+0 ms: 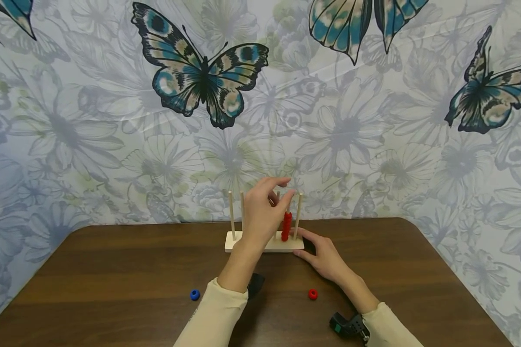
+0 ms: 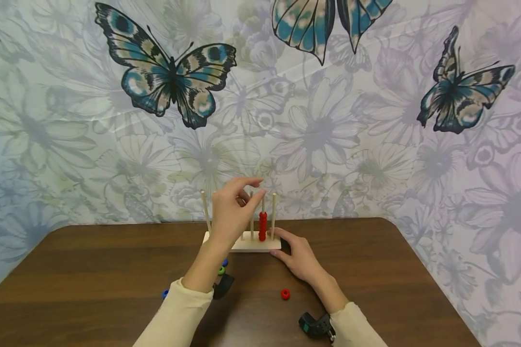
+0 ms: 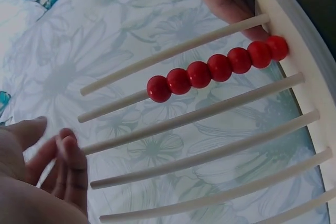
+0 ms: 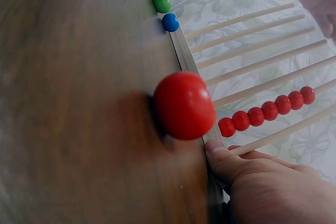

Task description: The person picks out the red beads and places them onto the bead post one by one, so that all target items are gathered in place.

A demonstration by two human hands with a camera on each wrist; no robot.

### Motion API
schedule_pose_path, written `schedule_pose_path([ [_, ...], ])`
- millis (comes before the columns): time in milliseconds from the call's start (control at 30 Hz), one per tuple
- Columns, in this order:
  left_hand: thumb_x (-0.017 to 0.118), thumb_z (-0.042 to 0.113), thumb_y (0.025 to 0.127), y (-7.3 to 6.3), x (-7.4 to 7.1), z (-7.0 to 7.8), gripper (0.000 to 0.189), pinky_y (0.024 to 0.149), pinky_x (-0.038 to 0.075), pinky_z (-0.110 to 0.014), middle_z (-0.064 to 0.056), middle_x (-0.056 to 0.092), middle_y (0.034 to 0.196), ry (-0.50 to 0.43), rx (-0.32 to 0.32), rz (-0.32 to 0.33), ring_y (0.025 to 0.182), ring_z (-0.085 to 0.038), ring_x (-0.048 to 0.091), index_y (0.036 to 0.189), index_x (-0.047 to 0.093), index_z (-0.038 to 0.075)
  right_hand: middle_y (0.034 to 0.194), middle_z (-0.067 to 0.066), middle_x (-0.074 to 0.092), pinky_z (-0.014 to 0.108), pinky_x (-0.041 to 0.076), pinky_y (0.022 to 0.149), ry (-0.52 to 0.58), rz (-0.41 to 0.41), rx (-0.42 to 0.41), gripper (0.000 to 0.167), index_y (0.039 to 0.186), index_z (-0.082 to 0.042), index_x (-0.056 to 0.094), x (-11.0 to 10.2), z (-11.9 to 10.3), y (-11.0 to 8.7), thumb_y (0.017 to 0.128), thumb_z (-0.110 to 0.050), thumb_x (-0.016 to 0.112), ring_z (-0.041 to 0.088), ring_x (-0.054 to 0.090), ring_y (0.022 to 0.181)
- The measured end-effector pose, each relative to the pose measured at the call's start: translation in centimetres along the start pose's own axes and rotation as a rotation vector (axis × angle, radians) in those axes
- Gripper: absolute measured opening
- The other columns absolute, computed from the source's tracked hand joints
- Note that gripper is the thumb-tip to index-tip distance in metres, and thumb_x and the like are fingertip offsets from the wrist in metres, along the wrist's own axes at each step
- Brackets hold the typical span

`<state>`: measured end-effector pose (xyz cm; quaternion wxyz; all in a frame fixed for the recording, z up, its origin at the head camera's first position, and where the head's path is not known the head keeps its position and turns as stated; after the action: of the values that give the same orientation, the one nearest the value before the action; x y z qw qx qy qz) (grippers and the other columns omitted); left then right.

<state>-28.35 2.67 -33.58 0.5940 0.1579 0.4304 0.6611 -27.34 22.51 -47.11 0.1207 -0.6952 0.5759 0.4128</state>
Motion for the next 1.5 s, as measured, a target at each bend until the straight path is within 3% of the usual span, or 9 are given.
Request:
schedule_pose_path([
  [100,0.080,0.014,0.095,-0.3,-0.4,-0.3,0.010,0.054,0.051,-0.023,-0.004,0.076,0.094,-0.070,0.059,0.011,0.055,-0.011,0.057,0.103,0.081,0.009,0.148,0.010,0.064,0.059,0.047,0.113,0.003,-0.001,-0.005,0.058,0.151,-0.017,0.059,0.1,-0.1,0.0,0.096,-0.021,0.078,0.035,0.059,0.138],
  [233,0.081,0.017,0.094,-1.0,-0.6,-0.8,0.006,0.055,0.052,-0.023,-0.001,0.075,0.087,-0.119,0.078,-0.048,0.056,-0.009,0.059,0.096,0.082,0.010,0.147,0.010,0.064,0.059,0.047,0.112,-0.001,0.004,-0.008,0.057,0.151,-0.018,0.060,0.1,-0.1,-0.1,0.096,-0.022,0.078,0.035,0.060,0.137],
  [500,0.079,0.014,0.095,-3.3,-0.3,-2.5,0.005,0.054,0.051,-0.023,-0.001,0.077,0.085,-0.127,-0.044,-0.232,0.056,-0.005,0.058,0.096,0.082,0.010,0.147,0.011,0.064,0.059,0.048,0.111,-0.013,0.008,-0.007,0.059,0.151,-0.016,0.059,0.1,-0.1,-0.1,0.096,-0.020,0.078,0.036,0.061,0.135],
  [633,0.077,0.013,0.097,-4.1,0.2,-3.1,0.007,0.056,0.051,-0.022,0.000,0.077,0.082,-0.146,-0.129,-0.369,0.058,-0.004,0.059,0.100,0.081,0.008,0.147,0.012,0.064,0.058,0.048,0.111,-0.003,0.005,-0.019,0.060,0.152,-0.013,0.057,0.1,0.0,-0.2,0.096,-0.019,0.078,0.036,0.061,0.135],
  [900,0.077,0.016,0.097,-5.2,1.3,-2.5,0.004,0.055,0.045,-0.019,0.006,0.072,0.083,-0.101,-0.145,-0.733,0.060,-0.007,0.056,0.094,0.080,0.015,0.146,0.014,0.065,0.060,0.049,0.110,-0.010,0.011,-0.033,0.059,0.152,-0.007,0.056,0.0,0.0,-0.3,0.097,-0.013,0.077,0.038,0.061,0.134],
  [1000,0.079,0.014,0.096,-5.9,2.1,-2.4,0.006,0.057,0.049,-0.018,0.009,0.069,0.079,-0.114,-0.133,-0.902,0.059,-0.005,0.058,0.090,0.078,0.015,0.143,0.013,0.067,0.051,0.054,0.101,-0.018,0.009,-0.037,0.058,0.151,-0.010,0.058,0.0,0.0,-0.3,0.096,-0.007,0.077,0.031,0.069,0.118],
  [1100,0.081,0.013,0.094,-6.5,2.8,-2.2,0.002,0.060,0.053,-0.018,0.011,0.070,0.079,-0.156,-0.113,-1.048,0.061,-0.004,0.061,0.093,0.079,0.012,0.144,0.010,0.067,0.042,0.048,0.090,-0.011,0.002,-0.037,0.061,0.151,-0.014,0.059,0.0,0.0,-0.2,0.094,-0.002,0.076,0.023,0.066,0.099],
  [1333,0.086,0.011,0.089,-7.6,3.5,-1.6,0.016,0.054,0.051,-0.018,0.000,0.074,0.089,-0.278,-0.107,-1.233,0.058,0.000,0.057,0.103,0.079,0.007,0.144,0.007,0.067,0.061,0.050,0.108,0.007,0.010,-0.030,0.057,0.149,-0.016,0.061,0.1,0.0,-0.1,0.095,-0.008,0.077,0.034,0.065,0.130],
  [1500,0.087,0.005,0.085,-8.2,3.9,-1.4,0.020,0.060,0.054,-0.017,-0.001,0.072,0.086,-0.249,-0.072,-1.319,0.064,0.002,0.058,0.103,0.078,0.008,0.143,0.008,0.067,0.059,0.053,0.104,0.003,0.027,-0.057,0.055,0.147,-0.021,0.062,0.2,0.1,-0.1,0.095,-0.015,0.079,0.034,0.065,0.129],
])
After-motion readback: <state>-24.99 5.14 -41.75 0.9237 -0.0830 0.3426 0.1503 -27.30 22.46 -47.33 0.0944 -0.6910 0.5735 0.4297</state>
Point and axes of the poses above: each hand's wrist, its own y-axis towards the middle knuckle, its own x-axis out of the palm, z = x × y, the point moved 1 cm from there along y, towards the middle knuckle
